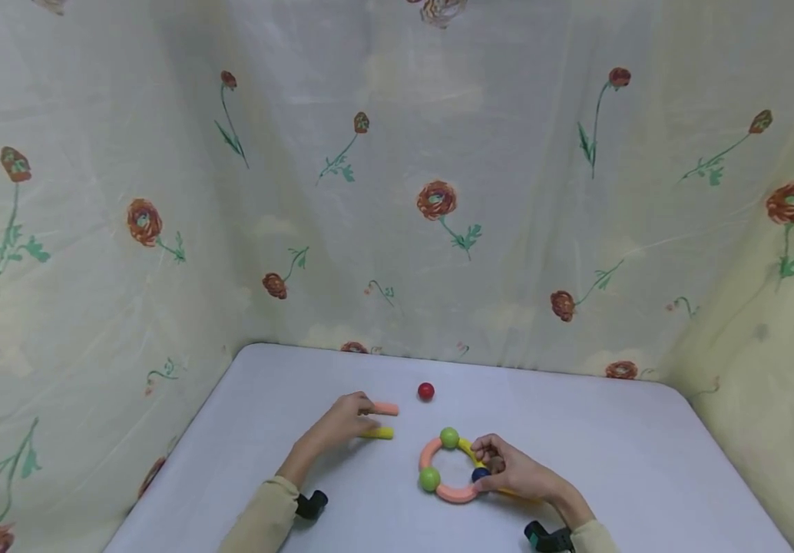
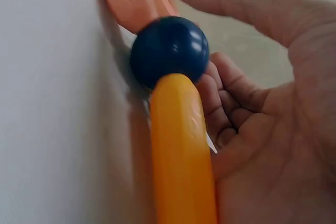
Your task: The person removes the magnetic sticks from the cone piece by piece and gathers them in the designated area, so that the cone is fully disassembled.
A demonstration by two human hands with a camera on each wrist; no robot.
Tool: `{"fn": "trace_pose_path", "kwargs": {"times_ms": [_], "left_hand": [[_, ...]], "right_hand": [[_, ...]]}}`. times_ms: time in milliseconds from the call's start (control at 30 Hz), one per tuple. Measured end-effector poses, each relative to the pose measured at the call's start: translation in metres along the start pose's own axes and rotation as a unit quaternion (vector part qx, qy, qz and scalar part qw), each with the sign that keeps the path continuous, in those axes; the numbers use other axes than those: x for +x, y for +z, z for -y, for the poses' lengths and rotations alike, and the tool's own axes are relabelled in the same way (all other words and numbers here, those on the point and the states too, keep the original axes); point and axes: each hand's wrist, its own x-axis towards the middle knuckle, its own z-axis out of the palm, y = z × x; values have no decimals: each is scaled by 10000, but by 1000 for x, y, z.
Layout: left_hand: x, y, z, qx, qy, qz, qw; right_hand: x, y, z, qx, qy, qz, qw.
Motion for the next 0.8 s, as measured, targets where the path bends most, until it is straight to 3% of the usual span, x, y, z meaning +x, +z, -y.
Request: {"fn": "trace_pose_path", "kwargs": {"times_ms": [133, 200, 333, 433, 533, 800], "left_hand": [[-4, 22, -32, -535, 33, -174, 9984], [-6, 37, -48, -600, -86, 7, 9982], [-9, 64, -71, -226, -349, 482, 9980], [-14, 80, -78, -58, -449, 723, 9964], [-18, 88, -82, -42, -562, 758, 9955], [-18, 90, -81, 9, -622, 715, 9955]], "right_hand": [[-6, -10, -1, -31, 20, 170, 9998], [-9, -15, -2, -94, 9, 225, 9997], [-14, -21, -3, -248, -42, 333, 9991], [-16, -23, -5, -334, -60, 412, 9986], [-18, -26, -7, -389, -40, 519, 9979], [-19, -27, -7, -703, -17, 548, 9960]]}}
